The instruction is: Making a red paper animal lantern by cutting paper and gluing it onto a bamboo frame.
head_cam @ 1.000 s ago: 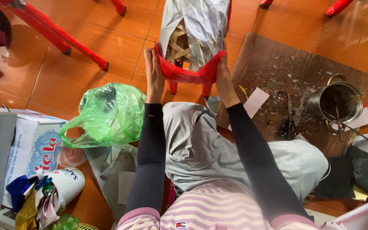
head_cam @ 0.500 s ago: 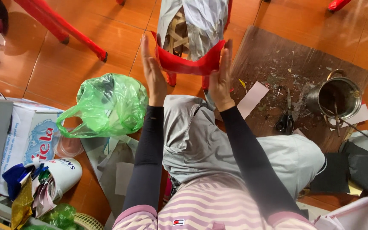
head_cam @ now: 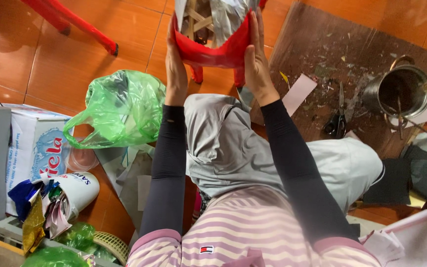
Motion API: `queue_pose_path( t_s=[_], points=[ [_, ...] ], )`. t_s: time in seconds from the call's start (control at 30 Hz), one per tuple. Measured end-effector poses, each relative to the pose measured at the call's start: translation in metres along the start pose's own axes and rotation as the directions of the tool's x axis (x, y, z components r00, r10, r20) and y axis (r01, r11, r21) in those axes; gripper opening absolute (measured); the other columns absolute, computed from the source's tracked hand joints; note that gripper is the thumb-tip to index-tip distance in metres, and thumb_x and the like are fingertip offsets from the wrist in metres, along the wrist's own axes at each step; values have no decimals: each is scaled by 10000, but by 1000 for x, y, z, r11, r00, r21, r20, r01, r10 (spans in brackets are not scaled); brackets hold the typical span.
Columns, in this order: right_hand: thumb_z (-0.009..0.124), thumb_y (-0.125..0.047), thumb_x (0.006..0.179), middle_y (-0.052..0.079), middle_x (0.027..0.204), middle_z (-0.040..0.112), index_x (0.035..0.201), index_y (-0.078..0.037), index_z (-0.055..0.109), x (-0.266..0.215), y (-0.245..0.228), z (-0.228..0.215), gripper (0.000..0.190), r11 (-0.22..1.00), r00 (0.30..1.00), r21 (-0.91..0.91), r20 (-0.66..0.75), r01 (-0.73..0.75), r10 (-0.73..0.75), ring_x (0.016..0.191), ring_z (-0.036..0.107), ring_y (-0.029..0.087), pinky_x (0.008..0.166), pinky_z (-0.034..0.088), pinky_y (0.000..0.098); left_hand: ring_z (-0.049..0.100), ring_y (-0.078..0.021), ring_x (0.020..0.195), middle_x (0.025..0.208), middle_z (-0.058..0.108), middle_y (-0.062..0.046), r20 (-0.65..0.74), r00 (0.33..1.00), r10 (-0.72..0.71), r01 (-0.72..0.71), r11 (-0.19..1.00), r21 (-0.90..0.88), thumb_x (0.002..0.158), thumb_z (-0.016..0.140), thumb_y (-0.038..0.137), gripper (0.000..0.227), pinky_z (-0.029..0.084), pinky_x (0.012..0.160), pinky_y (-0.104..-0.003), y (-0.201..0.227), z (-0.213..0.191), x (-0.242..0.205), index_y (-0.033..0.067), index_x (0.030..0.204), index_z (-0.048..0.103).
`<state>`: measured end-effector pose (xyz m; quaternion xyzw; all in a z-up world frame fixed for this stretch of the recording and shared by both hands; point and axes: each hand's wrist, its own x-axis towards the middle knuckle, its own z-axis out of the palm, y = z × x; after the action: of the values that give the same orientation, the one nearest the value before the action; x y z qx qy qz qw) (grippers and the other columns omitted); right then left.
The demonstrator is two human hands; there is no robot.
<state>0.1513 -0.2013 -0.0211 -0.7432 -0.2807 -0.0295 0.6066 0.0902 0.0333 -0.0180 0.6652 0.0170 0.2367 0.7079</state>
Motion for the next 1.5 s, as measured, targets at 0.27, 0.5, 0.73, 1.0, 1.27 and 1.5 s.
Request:
queue_pose_path(
  t_s=[0.27,0.5,0.73,1.0,1.27,1.5],
  points=[
    [435,-264,1179,329,1543,85,1520,144,197,-86,147,-40,582,759,853,422,68,-495,518,1435,110,482,1153,276,306,465,-236,1407,1558,432,-132,-396,914,88,-48,993,109,1150,422,410,550,366,1223,-360,-15,-18,-46,50,1564,394],
    [491,-155,1111,137,1652,373,1580,5,327,-247,129,-52,522,765,779,173,29,-621,626,1516,389,241,1218,328,347,694,-253,978,1077,715,-125,-52,939,-340,333,861,385,997,647,183,296,548,872,-367,-73,141,-184,47,1259,636],
    [570,-133,1042,98,1286,714,1353,-30,655,-255,53,-197,339,715,715,-27,-61,-699,696,1134,692,182,988,541,300,612,-437,966,1060,636,-250,243,885,-398,74,635,769,870,802,322,460,516,809,-505,-181,213,-227,-3,1150,635],
    [646,-194,993,95,1175,764,1312,-56,705,-262,77,-197,353,532,558,-182,-145,-827,817,1032,715,178,895,557,305,647,-326,982,1051,675,-134,288,956,53,-251,653,715,901,678,91,182,523,864,-450,-68,152,-144,79,1083,688],
    [724,-184,927,187,1318,684,1328,-11,631,-145,154,-36,446,862,833,-178,226,-475,505,1186,668,302,961,532,365,743,-243,842,975,761,-140,-376,907,-191,408,621,669,1000,679,131,285,574,745,-386,-35,4,-97,36,1262,615],
    [819,26,791,245,1512,498,1597,-5,307,-63,131,17,955,950,942,73,167,-305,290,1350,481,326,1059,433,406,594,-376,950,994,620,-247,55,944,326,-207,452,868,769,806,154,560,508,830,-457,-192,-63,-84,18,1190,462]
  ],
)
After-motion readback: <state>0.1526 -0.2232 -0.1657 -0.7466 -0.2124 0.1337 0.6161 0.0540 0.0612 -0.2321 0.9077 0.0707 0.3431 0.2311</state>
